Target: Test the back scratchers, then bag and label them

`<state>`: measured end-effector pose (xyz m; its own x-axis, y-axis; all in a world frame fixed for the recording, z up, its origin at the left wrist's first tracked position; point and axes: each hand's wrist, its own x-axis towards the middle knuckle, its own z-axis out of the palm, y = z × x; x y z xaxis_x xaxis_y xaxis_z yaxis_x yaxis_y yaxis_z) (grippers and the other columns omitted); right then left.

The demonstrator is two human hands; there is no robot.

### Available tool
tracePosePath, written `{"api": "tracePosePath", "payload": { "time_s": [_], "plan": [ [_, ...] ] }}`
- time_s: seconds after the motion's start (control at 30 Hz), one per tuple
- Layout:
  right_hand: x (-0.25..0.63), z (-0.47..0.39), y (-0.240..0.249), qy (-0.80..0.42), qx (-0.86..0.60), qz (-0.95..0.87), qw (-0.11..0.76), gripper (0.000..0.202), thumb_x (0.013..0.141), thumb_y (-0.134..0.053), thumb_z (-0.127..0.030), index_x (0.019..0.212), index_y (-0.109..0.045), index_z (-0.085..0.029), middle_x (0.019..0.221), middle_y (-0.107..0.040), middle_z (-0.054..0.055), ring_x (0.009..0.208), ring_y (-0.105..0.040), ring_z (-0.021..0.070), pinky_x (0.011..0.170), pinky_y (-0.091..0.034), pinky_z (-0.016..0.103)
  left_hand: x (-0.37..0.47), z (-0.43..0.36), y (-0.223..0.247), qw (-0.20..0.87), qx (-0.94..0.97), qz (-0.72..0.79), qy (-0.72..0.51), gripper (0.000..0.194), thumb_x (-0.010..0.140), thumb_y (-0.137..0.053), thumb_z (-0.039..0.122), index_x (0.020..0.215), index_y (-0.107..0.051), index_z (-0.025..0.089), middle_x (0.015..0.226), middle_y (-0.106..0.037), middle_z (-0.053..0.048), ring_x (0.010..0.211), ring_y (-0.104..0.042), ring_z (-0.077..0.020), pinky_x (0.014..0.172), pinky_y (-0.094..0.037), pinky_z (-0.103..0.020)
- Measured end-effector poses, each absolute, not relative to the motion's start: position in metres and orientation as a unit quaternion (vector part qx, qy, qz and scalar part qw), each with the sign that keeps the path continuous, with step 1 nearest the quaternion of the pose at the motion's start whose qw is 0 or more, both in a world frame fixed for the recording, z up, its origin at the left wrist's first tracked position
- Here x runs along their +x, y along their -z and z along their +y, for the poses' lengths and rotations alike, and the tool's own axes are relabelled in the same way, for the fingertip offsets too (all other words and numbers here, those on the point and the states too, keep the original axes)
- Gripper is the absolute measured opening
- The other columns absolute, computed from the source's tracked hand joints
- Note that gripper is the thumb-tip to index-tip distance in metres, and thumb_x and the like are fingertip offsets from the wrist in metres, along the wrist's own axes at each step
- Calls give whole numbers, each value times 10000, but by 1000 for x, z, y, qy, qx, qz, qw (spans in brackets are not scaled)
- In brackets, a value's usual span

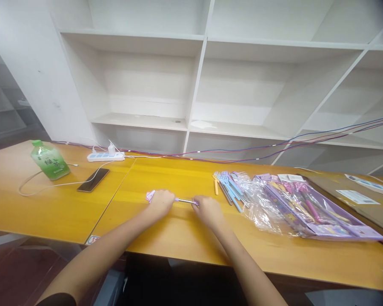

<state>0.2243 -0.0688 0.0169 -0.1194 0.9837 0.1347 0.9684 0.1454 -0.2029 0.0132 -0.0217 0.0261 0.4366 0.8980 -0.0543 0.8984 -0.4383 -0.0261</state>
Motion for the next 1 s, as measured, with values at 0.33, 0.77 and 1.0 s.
{"api": "tracePosePath", "payload": {
  "time_s": [0.33, 0.77, 1.0],
  "plan": [
    [226, -76, -25, -41, -714, -691, 104, 406, 1125, -401, -336, 975, -756, -211, 951, -786, 114, 822, -709, 217, 670, -299, 294, 13, -35, -18, -132, 879, 455, -61, 346, 1042, -338, 91, 1125, -671, 140, 1095, -707, -202, 1037, -686, -311, 875, -522, -446],
    [311, -87, -26, 29, -706, -699, 104, 288, 1053, -483, -292, 1007, -764, -249, 977, -813, 84, 832, -730, 223, 660, -351, 291, -59, 4, -62, -107, 850, 516, -8, 210, 946, -593, 164, 1006, -792, 135, 889, -801, -202, 886, -804, -300, 685, -553, -312],
    [505, -121, 5, 198, -642, -707, 219, 482, 1039, -423, -572, 695, -551, -260, 649, -660, 57, 536, -575, 203, 535, -316, 313, -181, 14, -77, -169, 825, 538, -33, 373, 960, -436, 207, 957, -799, 120, 875, -804, -229, 840, -797, -353, 651, -528, -372]
  ]
}}
